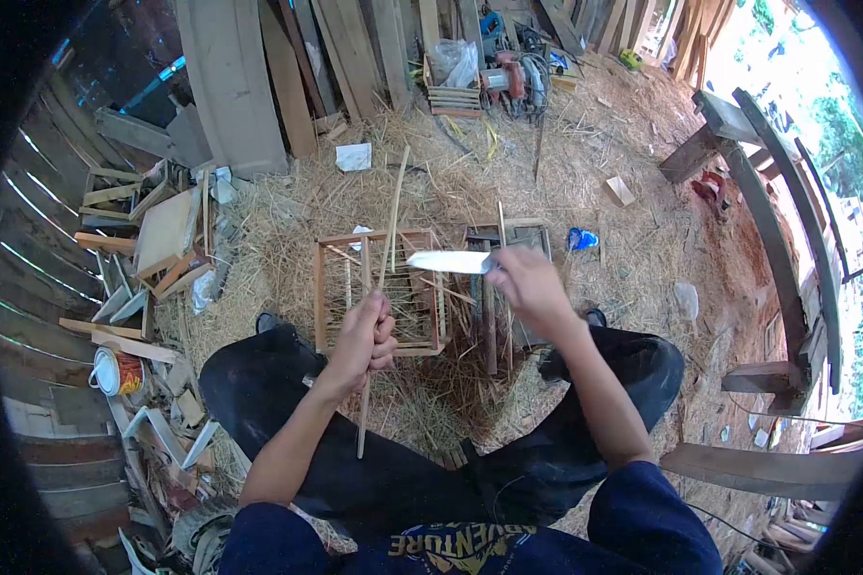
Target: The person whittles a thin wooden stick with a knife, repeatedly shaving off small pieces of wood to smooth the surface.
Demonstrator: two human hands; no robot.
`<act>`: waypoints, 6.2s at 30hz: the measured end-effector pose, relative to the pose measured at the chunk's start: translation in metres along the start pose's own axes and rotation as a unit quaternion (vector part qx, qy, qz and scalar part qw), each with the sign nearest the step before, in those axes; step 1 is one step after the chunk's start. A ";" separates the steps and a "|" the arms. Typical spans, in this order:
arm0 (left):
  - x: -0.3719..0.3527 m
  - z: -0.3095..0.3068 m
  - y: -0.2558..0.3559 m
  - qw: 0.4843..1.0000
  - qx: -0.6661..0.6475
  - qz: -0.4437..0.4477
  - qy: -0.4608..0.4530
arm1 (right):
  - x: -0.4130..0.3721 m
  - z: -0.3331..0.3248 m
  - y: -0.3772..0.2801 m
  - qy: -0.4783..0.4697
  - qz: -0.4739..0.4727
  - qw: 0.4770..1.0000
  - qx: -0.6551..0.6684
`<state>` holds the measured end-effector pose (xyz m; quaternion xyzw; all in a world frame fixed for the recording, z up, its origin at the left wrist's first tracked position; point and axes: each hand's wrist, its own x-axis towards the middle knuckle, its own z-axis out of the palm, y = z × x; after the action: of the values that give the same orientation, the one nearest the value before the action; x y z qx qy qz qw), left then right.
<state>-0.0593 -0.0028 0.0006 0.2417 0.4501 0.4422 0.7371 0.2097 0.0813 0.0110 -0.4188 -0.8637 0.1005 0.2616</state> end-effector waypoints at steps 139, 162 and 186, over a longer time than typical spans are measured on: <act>0.012 0.001 -0.014 0.999 0.026 -0.009 -0.042 | 0.017 0.013 -0.033 0.022 0.054 0.997 0.056; -0.005 0.016 -0.064 0.832 0.431 0.345 -0.053 | 0.034 -0.007 0.089 0.169 0.281 0.944 -0.028; 0.042 0.006 -0.035 0.897 0.302 0.318 0.058 | 0.031 0.023 -0.051 -0.071 0.002 0.990 0.121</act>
<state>-0.0301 0.0163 -0.0418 0.5568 0.5035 0.5091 0.4210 0.1476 0.0740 0.0232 -0.3776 -0.8609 0.2337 0.2483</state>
